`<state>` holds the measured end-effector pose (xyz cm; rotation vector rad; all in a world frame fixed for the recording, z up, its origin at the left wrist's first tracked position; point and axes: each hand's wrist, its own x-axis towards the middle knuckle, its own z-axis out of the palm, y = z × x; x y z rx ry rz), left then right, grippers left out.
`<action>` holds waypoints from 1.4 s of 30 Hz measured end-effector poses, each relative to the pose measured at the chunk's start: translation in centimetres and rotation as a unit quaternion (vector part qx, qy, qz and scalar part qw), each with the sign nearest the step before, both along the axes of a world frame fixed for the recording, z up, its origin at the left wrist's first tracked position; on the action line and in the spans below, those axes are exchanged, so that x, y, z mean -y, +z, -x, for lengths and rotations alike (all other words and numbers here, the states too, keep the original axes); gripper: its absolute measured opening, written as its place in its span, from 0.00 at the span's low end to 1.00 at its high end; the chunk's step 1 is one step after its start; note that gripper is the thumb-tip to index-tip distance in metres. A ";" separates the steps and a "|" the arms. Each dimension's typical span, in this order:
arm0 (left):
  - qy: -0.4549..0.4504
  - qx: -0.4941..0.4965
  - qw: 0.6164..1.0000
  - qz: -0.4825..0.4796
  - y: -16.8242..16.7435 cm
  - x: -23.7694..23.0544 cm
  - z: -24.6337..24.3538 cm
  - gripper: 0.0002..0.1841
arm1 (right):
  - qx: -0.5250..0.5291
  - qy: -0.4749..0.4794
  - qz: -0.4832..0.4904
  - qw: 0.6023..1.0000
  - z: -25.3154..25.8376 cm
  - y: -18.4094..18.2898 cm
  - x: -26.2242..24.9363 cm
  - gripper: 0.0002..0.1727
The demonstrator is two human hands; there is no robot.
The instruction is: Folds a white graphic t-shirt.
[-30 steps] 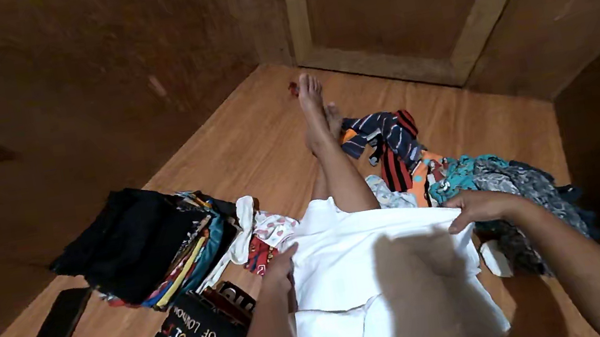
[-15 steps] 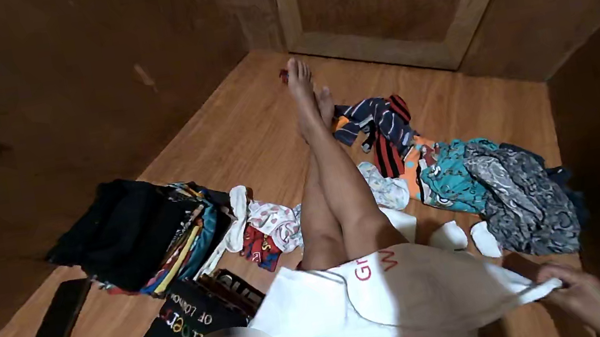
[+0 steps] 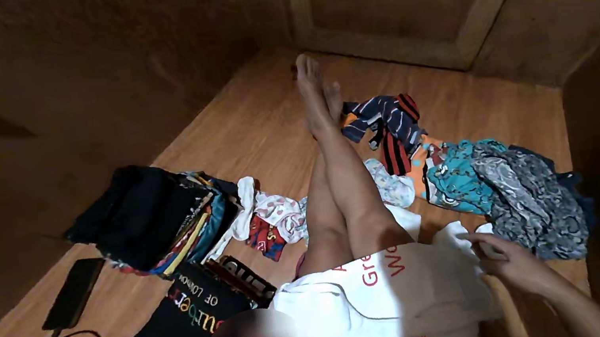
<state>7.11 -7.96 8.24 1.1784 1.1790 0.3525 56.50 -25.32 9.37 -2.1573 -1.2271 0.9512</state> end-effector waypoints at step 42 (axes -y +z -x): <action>-0.046 0.146 0.968 -0.198 4.0 0.8 -9.0 0.21 | -0.226 -0.223 -0.162 0.934 7.0 13.7 2.8 0.24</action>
